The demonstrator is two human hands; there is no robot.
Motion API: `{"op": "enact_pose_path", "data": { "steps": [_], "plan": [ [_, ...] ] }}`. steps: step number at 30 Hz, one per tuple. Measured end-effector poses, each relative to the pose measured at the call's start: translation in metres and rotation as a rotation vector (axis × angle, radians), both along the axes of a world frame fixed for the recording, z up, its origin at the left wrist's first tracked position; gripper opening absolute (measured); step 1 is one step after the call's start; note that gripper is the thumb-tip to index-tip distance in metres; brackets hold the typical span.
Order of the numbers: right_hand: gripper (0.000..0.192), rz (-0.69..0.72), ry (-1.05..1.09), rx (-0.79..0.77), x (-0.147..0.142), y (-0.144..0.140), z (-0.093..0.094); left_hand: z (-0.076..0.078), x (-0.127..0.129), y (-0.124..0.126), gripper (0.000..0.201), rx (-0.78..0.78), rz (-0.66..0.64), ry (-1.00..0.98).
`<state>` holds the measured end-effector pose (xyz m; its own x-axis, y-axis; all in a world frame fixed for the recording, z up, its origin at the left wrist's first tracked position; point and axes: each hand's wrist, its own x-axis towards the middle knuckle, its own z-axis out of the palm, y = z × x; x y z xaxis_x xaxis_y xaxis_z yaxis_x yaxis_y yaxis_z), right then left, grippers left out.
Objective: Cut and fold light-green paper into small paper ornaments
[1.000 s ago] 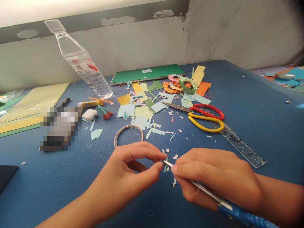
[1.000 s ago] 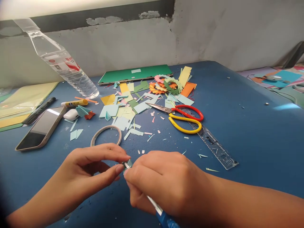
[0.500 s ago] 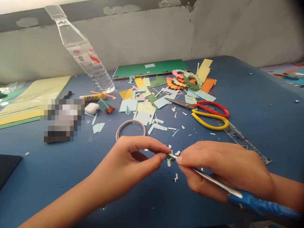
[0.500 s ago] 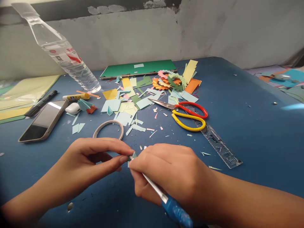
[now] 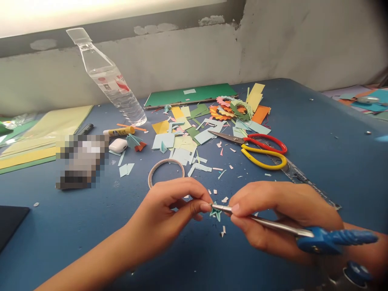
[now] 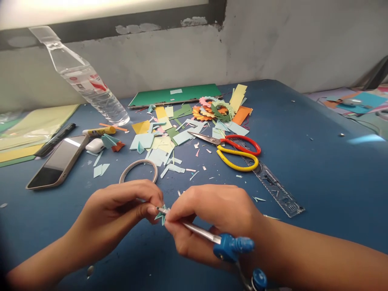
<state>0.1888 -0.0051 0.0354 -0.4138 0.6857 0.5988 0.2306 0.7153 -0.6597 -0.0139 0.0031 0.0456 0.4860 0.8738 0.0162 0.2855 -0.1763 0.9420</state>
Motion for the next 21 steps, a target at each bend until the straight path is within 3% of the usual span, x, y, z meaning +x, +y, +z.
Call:
{"op": "enact_pose_path", "data": {
  "steps": [3,6,10,13,15,18,21],
  "plan": [
    [0.022,0.008,-0.06,0.03,0.001,0.001,0.003,-0.007,0.0,-0.003,0.022,0.271,-0.031,0.091],
    [0.025,-0.017,-0.047,-0.024,0.008,-0.002,0.006,-0.014,-0.001,-0.003,0.023,0.386,0.002,0.13],
    [0.016,-0.25,0.232,-0.149,0.026,0.0,0.007,-0.016,-0.003,0.003,0.018,0.164,0.174,0.023],
    [0.002,-0.277,0.266,-0.2,0.026,0.008,0.002,-0.011,-0.004,0.006,0.017,-0.067,0.156,-0.237],
    [0.018,-0.093,0.229,-0.355,0.018,0.013,-0.003,-0.007,-0.003,0.006,0.02,-0.145,0.112,-0.365],
    [0.017,0.173,0.208,-0.725,0.004,0.013,-0.007,-0.005,-0.001,0.003,0.023,-0.169,0.095,-0.424],
    [0.02,0.285,0.352,-1.026,-0.003,0.008,-0.005,-0.007,0.001,0.001,0.024,-0.145,0.084,-0.417]
  ]
}}
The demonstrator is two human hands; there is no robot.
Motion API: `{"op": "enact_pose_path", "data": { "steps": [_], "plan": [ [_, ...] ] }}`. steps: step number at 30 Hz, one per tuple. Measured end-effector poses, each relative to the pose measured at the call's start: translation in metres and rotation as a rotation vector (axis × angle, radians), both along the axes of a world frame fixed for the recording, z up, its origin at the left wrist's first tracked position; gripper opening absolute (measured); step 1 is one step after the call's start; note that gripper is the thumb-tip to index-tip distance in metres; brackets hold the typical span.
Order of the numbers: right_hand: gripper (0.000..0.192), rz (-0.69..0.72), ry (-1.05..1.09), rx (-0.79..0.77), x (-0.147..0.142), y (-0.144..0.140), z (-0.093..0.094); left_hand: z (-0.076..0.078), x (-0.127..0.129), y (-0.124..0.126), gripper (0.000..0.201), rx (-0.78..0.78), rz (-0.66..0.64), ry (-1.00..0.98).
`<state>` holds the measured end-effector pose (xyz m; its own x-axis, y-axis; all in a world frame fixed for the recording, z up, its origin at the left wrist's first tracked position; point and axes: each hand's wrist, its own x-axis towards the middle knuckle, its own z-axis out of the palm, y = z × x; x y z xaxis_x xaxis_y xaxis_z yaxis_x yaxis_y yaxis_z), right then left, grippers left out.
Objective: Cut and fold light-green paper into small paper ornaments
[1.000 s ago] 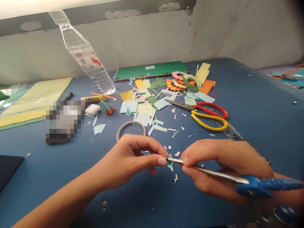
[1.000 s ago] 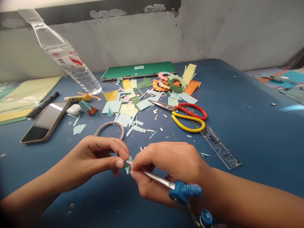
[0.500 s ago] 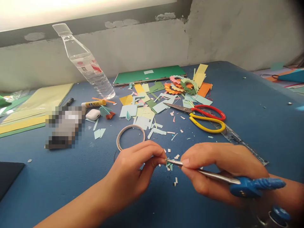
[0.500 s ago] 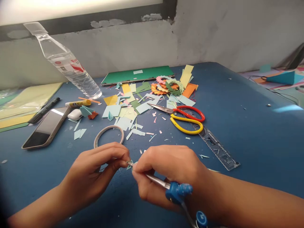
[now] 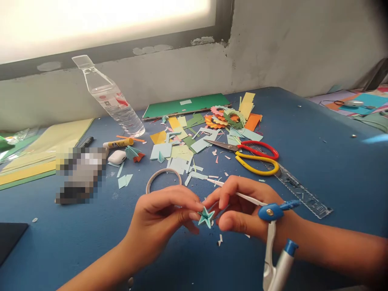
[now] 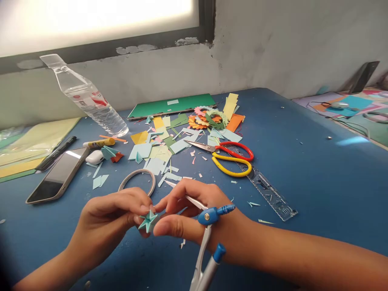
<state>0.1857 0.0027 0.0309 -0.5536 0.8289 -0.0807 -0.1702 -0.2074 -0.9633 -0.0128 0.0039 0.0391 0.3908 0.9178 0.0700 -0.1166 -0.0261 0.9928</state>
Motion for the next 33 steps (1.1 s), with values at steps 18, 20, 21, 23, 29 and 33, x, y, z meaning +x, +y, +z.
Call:
{"op": "enact_pose_path", "data": {
  "steps": [18,20,21,23,29,33],
  "plan": [
    [0.02,-0.155,-0.105,0.623,-0.001,-0.005,-0.017,0.002,0.002,-0.012,0.023,-0.09,0.096,0.234],
    [0.02,-0.146,-0.116,0.644,-0.001,-0.005,-0.019,0.004,0.003,-0.012,0.023,-0.072,0.102,0.276],
    [0.02,-0.141,-0.119,0.641,-0.001,-0.005,-0.019,0.004,0.003,-0.012,0.022,-0.075,0.097,0.287],
    [0.02,-0.139,-0.135,0.582,-0.001,-0.006,-0.017,0.005,0.002,-0.011,0.02,-0.103,0.081,0.295],
    [0.018,-0.118,-0.133,0.27,-0.002,-0.006,-0.004,0.006,0.0,-0.009,0.021,-0.266,0.058,0.241],
    [0.019,-0.089,-0.091,0.153,-0.002,-0.004,0.003,0.007,0.003,-0.009,0.01,-0.248,0.117,0.202]
  ]
}}
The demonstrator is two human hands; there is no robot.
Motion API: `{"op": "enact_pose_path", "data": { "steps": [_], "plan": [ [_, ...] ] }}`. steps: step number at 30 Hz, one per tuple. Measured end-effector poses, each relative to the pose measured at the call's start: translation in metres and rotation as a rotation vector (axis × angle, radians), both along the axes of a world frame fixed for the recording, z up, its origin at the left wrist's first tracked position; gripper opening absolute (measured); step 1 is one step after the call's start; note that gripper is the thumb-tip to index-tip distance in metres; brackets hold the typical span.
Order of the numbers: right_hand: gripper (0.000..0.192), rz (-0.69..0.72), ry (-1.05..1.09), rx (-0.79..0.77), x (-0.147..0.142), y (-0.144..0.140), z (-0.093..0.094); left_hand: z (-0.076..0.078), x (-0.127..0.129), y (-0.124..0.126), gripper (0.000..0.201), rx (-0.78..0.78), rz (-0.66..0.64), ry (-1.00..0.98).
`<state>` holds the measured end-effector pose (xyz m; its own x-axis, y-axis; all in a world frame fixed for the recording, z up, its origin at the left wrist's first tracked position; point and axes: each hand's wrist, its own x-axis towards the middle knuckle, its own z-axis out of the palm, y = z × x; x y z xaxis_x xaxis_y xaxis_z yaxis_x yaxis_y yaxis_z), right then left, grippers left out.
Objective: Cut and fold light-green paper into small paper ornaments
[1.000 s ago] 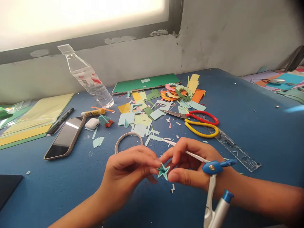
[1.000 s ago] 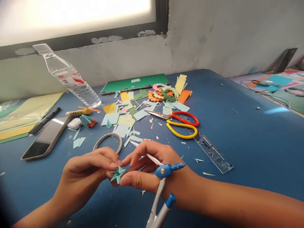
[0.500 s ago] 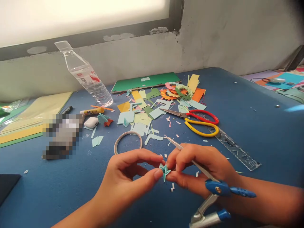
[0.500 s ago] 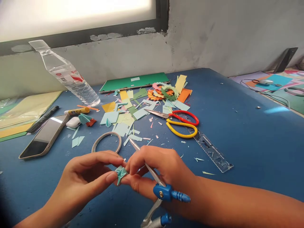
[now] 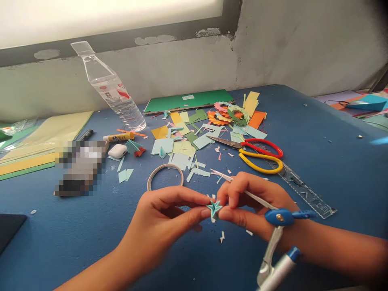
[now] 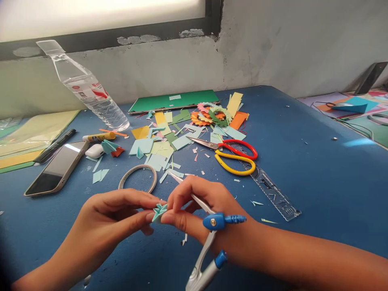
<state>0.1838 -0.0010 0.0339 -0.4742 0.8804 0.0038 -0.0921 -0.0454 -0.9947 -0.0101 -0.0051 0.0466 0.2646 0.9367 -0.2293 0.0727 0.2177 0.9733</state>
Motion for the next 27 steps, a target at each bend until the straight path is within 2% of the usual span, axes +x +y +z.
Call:
{"op": "enact_pose_path", "data": {
  "steps": [9,17,27],
  "plan": [
    [0.018,0.053,0.12,-0.193,0.0022,0.0022,0.0009,0.0046,-0.0007,-0.0005,0.006,0.071,-0.03,0.075],
    [0.024,0.055,0.004,-0.043,0.0032,0.0004,-0.0003,0.0035,-0.0001,-0.0014,0.008,0.127,-0.092,0.162],
    [0.021,0.072,0.091,-0.143,0.0047,-0.0002,0.0003,0.0004,-0.0014,-0.0032,0.005,0.121,-0.042,0.159]
  ]
}}
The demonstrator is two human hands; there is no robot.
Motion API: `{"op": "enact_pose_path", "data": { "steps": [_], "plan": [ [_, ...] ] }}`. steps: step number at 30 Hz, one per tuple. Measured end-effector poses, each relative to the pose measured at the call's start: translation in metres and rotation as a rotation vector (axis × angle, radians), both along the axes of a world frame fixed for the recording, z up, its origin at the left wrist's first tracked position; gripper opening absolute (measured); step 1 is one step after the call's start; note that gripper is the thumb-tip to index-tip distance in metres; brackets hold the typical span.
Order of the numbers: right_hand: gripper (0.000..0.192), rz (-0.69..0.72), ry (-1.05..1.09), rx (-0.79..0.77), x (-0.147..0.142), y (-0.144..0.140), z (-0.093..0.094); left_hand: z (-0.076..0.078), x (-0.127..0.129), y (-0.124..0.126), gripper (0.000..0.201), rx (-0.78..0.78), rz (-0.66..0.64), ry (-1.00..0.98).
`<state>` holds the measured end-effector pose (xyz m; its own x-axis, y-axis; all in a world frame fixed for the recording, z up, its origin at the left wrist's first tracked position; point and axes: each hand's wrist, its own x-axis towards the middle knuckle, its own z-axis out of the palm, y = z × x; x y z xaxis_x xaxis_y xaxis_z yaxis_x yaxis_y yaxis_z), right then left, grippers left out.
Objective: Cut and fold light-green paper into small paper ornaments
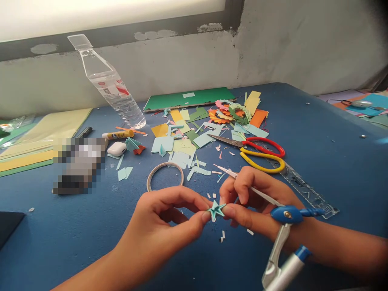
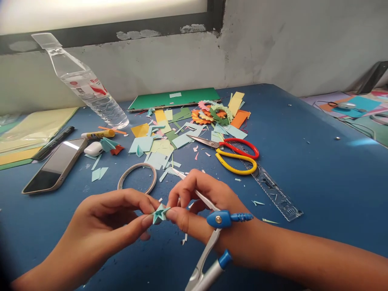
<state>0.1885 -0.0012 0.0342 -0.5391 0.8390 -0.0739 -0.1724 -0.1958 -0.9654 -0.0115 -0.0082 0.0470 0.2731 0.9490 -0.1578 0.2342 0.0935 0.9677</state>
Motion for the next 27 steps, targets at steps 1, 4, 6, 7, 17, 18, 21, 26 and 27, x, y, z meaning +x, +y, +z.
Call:
{"op": "enact_pose_path", "data": {
  "steps": [1,4,6,7,17,18,21,26,27],
  "plan": [
    [0.021,-0.002,0.001,0.004,0.0,0.0,0.0,0.0,0.0,0.0,0.004,-0.008,-0.001,0.003],
    [0.021,-0.004,-0.017,0.015,0.0,0.0,0.0,0.0,-0.001,0.001,0.003,-0.031,-0.016,0.017],
    [0.021,0.0,-0.032,0.014,0.0,0.0,0.0,0.0,-0.001,0.001,0.005,-0.041,-0.041,0.017],
    [0.021,0.002,-0.038,0.017,0.001,0.0,0.0,0.0,-0.002,0.0,0.006,-0.043,-0.05,0.014],
    [0.022,-0.024,-0.161,0.156,-0.002,-0.001,-0.002,-0.001,-0.001,0.0,0.009,-0.11,-0.098,-0.137],
    [0.022,-0.037,-0.183,0.226,-0.002,-0.001,-0.004,-0.001,-0.001,0.001,0.013,-0.153,-0.102,-0.169],
    [0.023,-0.042,-0.208,0.523,0.0,0.001,-0.01,-0.002,-0.001,0.004,0.016,-0.283,-0.106,-0.221],
    [0.014,0.101,-0.329,0.841,0.007,0.004,-0.014,-0.004,0.002,0.008,0.011,-0.462,-0.153,-0.239],
    [0.013,0.113,-0.342,0.856,0.008,0.005,-0.013,-0.004,0.002,0.009,0.011,-0.487,-0.159,-0.25]
  ]
}}
